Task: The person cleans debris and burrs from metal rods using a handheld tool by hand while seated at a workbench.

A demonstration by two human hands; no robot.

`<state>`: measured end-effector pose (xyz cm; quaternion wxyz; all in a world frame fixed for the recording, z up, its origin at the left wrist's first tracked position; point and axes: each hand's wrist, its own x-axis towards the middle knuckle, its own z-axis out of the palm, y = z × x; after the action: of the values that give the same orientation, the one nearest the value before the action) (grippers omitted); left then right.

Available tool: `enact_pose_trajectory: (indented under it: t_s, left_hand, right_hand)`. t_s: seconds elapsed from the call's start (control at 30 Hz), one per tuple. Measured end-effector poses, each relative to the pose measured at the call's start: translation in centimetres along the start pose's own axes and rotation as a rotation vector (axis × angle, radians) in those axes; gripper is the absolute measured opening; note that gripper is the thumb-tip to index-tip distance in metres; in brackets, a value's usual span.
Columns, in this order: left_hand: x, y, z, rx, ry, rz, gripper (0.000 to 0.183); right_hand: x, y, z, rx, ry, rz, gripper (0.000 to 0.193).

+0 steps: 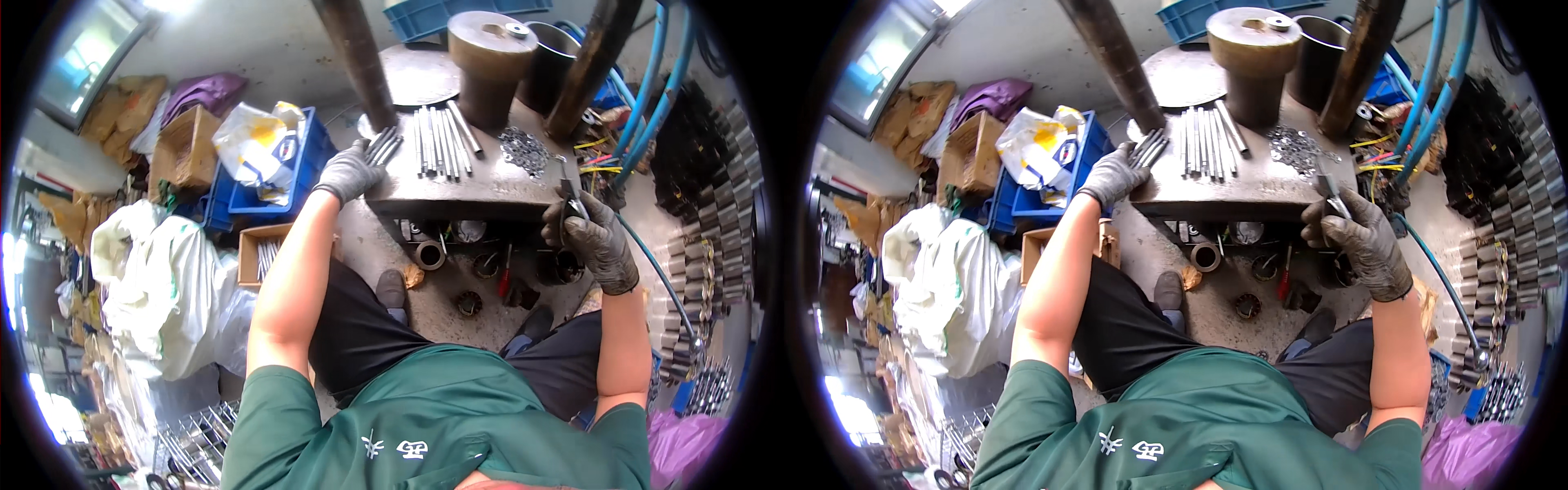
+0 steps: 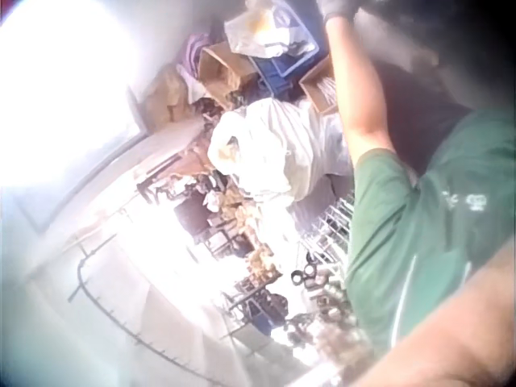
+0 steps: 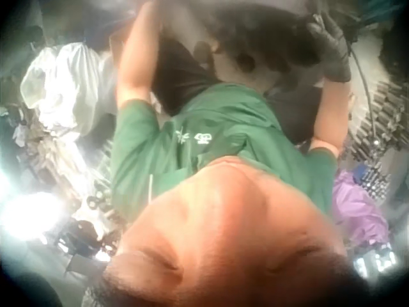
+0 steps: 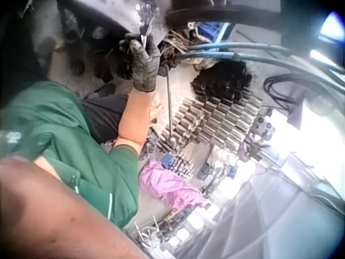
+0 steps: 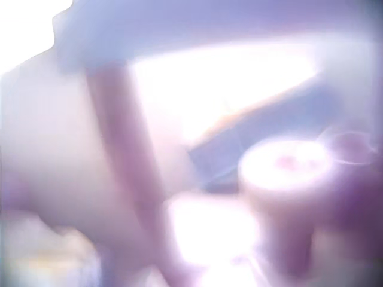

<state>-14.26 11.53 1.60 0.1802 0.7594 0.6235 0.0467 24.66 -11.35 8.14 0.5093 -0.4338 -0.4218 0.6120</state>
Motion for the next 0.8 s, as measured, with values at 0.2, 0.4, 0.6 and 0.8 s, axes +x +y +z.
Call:
enact_pose_trajectory:
  t_s: [0.2, 0.4, 0.6, 0.8]
  left_hand:
    - [-1.5, -6.9, -1.1, -0.636, -0.303, 0.107, 0.049]
    - [-7.0, -17.2, 2.0, -0.942, -0.178, -0.072, 0.044]
    - [-12.6, -35.5, 11.6, -0.697, 0.006, -0.434, 0.039]
    - [-9.4, -36.8, 13.1, 0.043, -0.192, -0.428, 0.066]
  right_hand:
    - [0.2, 0.6, -1.5, 0.01, -0.004, -0.05, 0.062]
    - [0.8, 0.4, -1.3, 0.013, -0.028, -0.075, 0.067]
    - [2.1, 1.1, -0.4, 0.1, -0.024, -0.045, 0.066]
    - [2.1, 1.8, -1.8, 0.075, 0.069, -0.024, 0.063]
